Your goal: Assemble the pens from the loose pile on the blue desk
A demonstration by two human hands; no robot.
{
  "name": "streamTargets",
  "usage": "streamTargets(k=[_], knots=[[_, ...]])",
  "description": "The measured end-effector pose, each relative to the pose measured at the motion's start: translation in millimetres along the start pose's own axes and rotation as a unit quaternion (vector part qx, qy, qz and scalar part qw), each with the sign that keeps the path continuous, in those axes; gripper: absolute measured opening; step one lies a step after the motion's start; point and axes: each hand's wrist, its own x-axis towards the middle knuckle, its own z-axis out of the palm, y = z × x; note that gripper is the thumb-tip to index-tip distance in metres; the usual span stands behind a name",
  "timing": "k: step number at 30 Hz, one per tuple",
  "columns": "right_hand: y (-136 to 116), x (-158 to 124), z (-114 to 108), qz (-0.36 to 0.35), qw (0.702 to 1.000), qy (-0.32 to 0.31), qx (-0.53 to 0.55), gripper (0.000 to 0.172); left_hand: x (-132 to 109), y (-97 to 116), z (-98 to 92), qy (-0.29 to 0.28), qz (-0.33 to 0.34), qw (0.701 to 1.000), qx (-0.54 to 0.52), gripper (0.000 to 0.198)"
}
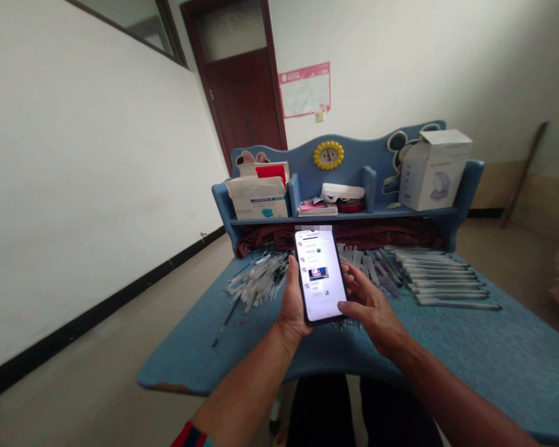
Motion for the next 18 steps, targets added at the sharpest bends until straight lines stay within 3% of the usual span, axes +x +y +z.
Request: streamTargets(k=[18], knots=[[-1.7, -0.6, -1.5, -0.018, 0.999, -0.041, -0.013, 0.069, 0.1, 0.4, 0.5, 0.010, 0.015, 1.000, 0.002, 0.077]])
